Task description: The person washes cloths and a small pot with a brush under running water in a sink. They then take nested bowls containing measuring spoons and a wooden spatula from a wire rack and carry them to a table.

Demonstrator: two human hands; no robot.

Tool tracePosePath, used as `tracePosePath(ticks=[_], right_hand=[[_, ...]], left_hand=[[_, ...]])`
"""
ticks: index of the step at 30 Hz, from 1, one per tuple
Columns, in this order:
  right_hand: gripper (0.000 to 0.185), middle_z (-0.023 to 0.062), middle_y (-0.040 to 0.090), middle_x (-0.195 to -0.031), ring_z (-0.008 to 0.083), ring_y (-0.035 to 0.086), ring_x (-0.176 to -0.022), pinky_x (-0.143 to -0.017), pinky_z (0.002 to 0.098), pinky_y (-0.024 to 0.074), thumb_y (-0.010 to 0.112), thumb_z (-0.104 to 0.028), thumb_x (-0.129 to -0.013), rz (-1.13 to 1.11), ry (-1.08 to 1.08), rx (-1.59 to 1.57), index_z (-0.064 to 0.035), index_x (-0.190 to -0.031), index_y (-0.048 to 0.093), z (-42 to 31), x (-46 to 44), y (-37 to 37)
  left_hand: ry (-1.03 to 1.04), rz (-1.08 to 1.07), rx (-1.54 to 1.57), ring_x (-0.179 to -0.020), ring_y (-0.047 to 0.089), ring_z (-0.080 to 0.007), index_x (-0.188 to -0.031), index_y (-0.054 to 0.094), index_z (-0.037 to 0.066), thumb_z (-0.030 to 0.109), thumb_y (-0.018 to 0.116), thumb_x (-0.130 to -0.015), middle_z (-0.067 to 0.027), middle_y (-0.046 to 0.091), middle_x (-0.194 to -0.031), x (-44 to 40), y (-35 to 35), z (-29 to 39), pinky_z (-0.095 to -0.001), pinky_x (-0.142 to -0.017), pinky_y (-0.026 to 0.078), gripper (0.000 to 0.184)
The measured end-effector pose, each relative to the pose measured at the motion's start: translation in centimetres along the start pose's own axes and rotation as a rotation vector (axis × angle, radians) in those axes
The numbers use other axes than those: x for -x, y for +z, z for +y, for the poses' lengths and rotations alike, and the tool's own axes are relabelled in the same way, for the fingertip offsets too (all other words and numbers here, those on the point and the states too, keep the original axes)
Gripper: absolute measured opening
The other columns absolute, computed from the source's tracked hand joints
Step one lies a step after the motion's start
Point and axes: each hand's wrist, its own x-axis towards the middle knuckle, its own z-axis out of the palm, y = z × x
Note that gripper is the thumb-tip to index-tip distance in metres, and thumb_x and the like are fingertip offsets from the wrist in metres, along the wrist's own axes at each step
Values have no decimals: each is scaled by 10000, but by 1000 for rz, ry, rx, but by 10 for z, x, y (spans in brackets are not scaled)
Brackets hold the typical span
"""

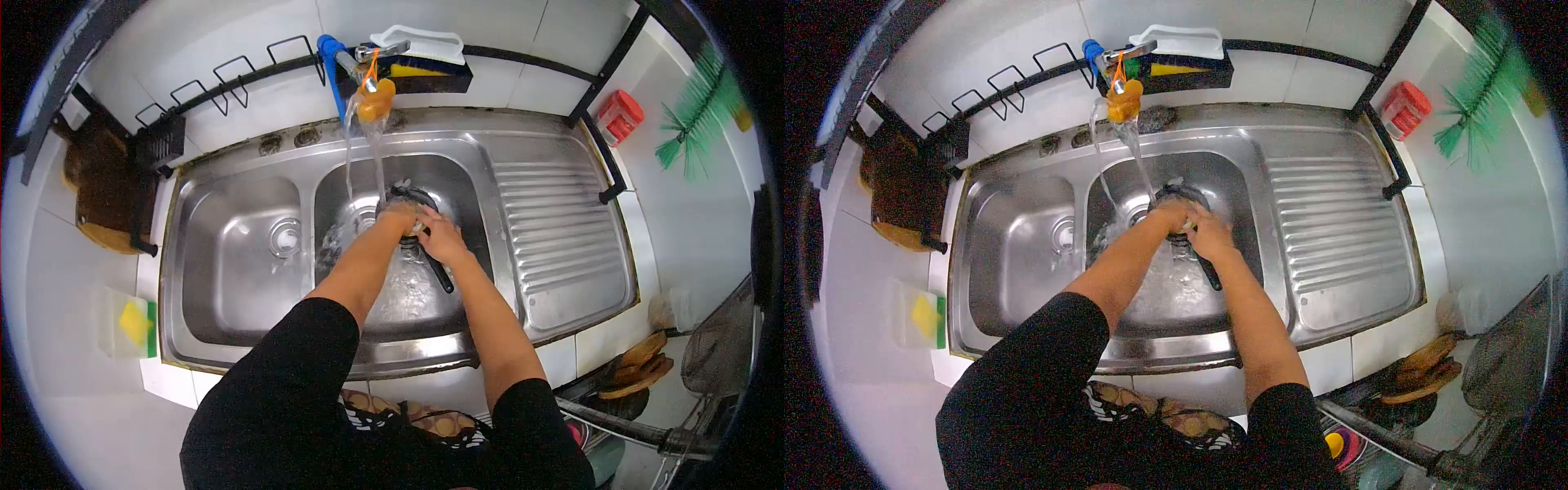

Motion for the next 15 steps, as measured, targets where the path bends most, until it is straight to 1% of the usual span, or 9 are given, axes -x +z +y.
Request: tracePosePath(ticks=[3,6,8,9,10,12,13,15], right_hand=[[427,121,530,-1183,318,510,-1058,-923,379,382,573,-103,-760,161,-170,-156,-137,-1179,501,26,-11,2],[397,156,570,-1107,309,542,-1022,-888,353,408,602,-121,-757,186,-35,-248,-104,-1145,519,15,-8,-25],[369,156,570,-1108,291,563,-993,-848,355,432,610,-159,-769,159,-86,-311,-87,-1122,532,12,-14,-30],[359,155,570,-1108,282,573,-978,-827,356,443,614,-179,-775,147,-113,-341,-78,-1110,539,10,-17,-32],[340,143,604,-1043,263,600,-914,-777,354,465,614,-231,-790,138,-105,-317,-62,-1078,550,0,-15,-39],[340,181,603,-1006,296,580,-955,-805,370,455,620,-257,-768,15,130,-514,-43,-1029,575,-38,-13,-72],[344,200,602,-987,313,570,-976,-819,378,449,624,-270,-757,-44,246,-608,-34,-1004,588,-48,-18,-84],[338,201,608,-972,311,582,-948,-799,383,457,628,-269,-748,-32,129,-818,-24,-978,592,-48,-38,-90]], left_hand=[[-348,-97,55,-963,579,-320,-951,627,40,189,599,-739,-174,594,-1048,24,-62,33,-381,-825,460,260],[-335,0,234,-927,582,-337,-920,637,53,187,604,-721,-187,610,-970,23,-89,29,-396,-811,461,242],[-161,278,247,-811,593,-373,-863,620,41,218,598,-740,-203,611,-845,38,-137,41,-429,-723,475,216],[-72,301,252,-786,587,-382,-860,613,38,218,596,-746,-204,608,-830,42,-162,45,-443,-704,470,213],[-142,285,272,-786,581,-374,-851,604,36,223,597,-749,-193,600,-838,58,-199,69,-440,-701,467,213],[-59,578,215,-802,572,-374,-867,597,38,254,606,-752,-202,583,-849,69,-232,85,-435,-710,463,244],[-69,611,197,-810,569,-376,-874,595,39,261,608,-753,-205,577,-870,76,-251,93,-436,-713,461,253],[-89,676,165,-825,563,-381,-888,590,42,277,613,-753,-211,564,-911,87,-277,106,-437,-719,458,271]])
